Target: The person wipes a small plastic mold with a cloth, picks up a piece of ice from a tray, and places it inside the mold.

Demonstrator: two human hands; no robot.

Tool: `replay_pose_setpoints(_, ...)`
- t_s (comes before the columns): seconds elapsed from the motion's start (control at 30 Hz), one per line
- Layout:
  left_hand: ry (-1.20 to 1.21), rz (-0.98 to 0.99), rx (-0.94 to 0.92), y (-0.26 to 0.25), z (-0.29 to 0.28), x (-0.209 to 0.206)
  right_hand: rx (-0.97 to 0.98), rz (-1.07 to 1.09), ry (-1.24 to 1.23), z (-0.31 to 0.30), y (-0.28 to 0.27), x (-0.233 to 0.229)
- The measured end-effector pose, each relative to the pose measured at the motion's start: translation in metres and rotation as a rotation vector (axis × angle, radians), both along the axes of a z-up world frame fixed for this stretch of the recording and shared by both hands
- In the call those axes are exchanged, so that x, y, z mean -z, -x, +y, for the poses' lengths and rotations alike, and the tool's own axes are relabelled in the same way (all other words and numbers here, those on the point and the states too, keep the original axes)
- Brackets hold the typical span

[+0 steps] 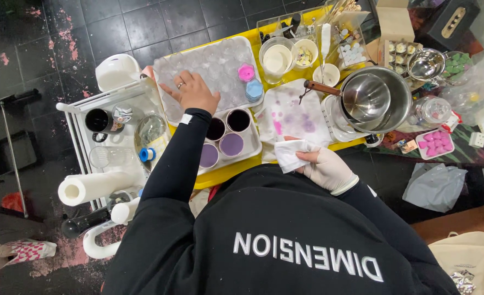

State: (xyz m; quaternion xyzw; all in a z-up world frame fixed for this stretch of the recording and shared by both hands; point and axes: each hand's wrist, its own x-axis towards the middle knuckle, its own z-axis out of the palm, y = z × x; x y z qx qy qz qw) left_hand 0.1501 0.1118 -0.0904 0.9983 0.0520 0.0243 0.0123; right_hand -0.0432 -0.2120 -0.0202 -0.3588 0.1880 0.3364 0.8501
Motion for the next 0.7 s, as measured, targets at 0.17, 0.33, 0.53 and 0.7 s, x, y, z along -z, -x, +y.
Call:
replay_pose_setpoints(0.17,-0.017,0.106,-0.012,-0.006,-0.001,-0.011,0.027,0.026,0.000,-0.005,0.001,-0.004)
replay_pose_setpoints(0.33,-0.104,0.207,-0.002,-0.017,-0.001,-0.019,0.018,0.018,-0.006,-0.012,0.001,-0.010)
replay_pose_setpoints(0.53,-0.239,0.314,-0.003,-0.031,-0.010,-0.036,0.009,0.025,-0.017,-0.018,-0.002,-0.015)
replay_pose_setpoints(0.7,-0.280,0.410,-0.053,-0.042,-0.010,-0.035,-0.014,-0.010,-0.038,-0.019,-0.007,-0.020)
